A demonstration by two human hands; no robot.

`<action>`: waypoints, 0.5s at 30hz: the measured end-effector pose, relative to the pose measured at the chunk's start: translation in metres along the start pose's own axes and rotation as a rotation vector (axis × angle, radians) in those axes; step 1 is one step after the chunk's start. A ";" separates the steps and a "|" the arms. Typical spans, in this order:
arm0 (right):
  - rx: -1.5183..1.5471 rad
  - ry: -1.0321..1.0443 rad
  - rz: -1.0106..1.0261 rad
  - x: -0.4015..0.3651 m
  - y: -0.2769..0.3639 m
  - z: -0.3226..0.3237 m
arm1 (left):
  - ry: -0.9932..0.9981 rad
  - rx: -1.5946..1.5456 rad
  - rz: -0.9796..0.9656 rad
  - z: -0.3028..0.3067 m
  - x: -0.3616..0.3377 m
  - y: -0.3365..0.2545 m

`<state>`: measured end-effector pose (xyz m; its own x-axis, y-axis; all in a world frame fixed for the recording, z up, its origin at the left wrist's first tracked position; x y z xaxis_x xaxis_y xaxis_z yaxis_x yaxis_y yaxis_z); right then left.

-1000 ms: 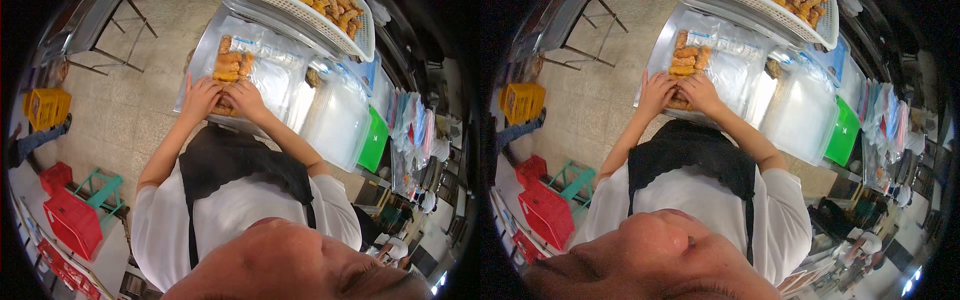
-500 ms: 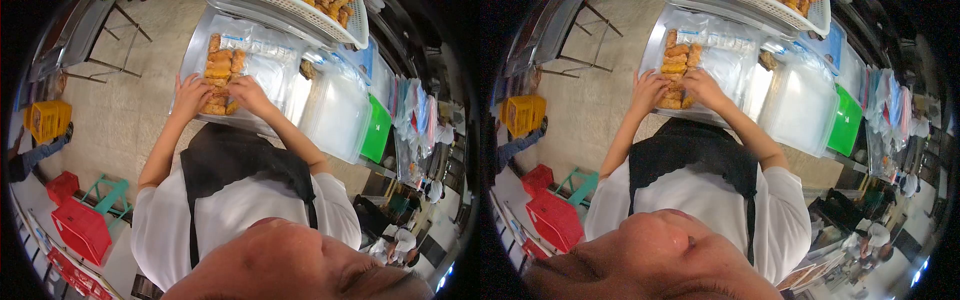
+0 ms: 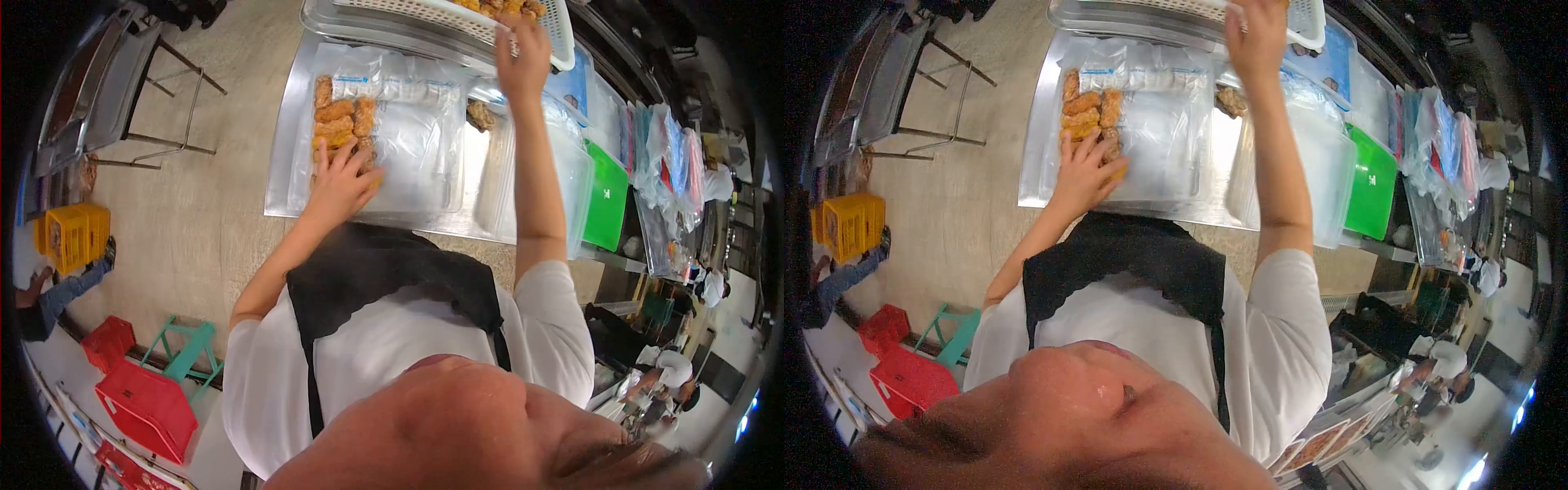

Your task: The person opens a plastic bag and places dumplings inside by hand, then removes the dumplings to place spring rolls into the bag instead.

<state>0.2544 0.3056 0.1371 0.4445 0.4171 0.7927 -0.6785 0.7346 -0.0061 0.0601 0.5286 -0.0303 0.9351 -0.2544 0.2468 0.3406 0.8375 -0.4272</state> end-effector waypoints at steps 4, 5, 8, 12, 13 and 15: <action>0.067 0.437 -0.219 0.025 -0.114 -0.067 | 0.124 0.087 0.036 -0.014 0.002 0.005; 0.114 0.642 -0.255 0.020 -0.146 -0.096 | 0.140 0.089 0.052 -0.014 0.003 0.007; -0.113 0.957 -0.238 0.013 -0.161 -0.127 | 0.118 0.078 0.076 -0.013 0.003 0.007; -0.120 1.099 -0.190 0.012 -0.213 -0.166 | 0.087 0.035 0.104 -0.013 0.005 0.006; -0.129 1.122 -0.187 0.012 -0.225 -0.174 | 0.100 0.054 0.100 -0.015 0.004 0.005; -0.175 1.140 -0.187 0.012 -0.249 -0.189 | 0.122 0.096 0.093 -0.017 0.005 0.005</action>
<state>0.5394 0.2290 0.0328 0.8569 0.4681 -0.2160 -0.4965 0.8621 -0.1012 0.0679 0.5239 -0.0459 0.9690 -0.2259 0.1002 0.2469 0.9010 -0.3567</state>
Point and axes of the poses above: each hand's wrist, its own x-axis towards the middle knuckle, its own z-axis out of the back of the hand, y = z × x, the point moved 8 cm from there along x, towards the middle knuckle, and after that the axes turned 13 degrees about z, right-handed, at the moved point
